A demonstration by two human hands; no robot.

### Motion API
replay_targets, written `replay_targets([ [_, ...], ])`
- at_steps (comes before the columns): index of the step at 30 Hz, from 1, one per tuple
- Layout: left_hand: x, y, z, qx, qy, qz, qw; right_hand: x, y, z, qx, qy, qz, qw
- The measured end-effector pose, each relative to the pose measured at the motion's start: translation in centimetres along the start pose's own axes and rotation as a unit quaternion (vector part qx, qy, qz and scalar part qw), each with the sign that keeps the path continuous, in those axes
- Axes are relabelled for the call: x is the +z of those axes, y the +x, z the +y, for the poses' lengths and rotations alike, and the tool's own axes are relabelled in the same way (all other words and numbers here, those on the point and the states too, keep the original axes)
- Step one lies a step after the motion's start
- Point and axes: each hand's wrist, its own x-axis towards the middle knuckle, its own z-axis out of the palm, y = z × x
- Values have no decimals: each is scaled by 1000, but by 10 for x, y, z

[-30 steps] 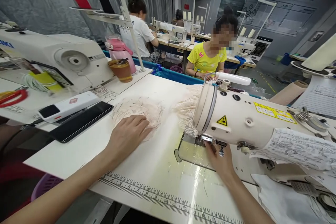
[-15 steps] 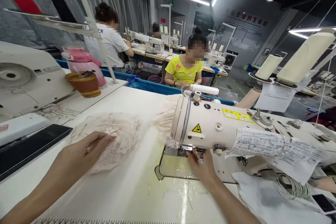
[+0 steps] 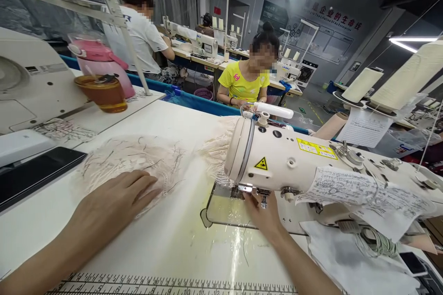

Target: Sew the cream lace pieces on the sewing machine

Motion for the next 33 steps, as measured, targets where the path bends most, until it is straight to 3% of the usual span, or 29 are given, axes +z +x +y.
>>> replay_targets([
  [7,-3,0,0,-45,-30,-37,998,2,1,9,-33,-14,-11,999],
  [14,1,-1,11,6,-3,-17,1000,-2,3,1,-61,-51,7,997],
  [18,-9,-4,18,-77,-67,-29,994,-4,3,2,-70,-49,-1,996],
  [22,-16,-2,40,-167,-245,-69,952,-6,3,3,-71,-34,-19,997],
  [24,-13,1,61,-118,-329,-148,925,-7,4,2,-65,-28,-21,997],
  [27,-3,4,99,70,-383,-282,877,-11,3,1,-71,-45,-21,996],
  [29,4,3,119,190,-357,-279,871,-13,2,-1,-102,-71,-26,992],
  [30,7,2,126,227,-326,-252,882,-15,1,-1,-121,-80,-30,989],
  [33,15,-3,135,257,-200,-154,933,-17,-2,-4,-196,-92,-58,975],
])
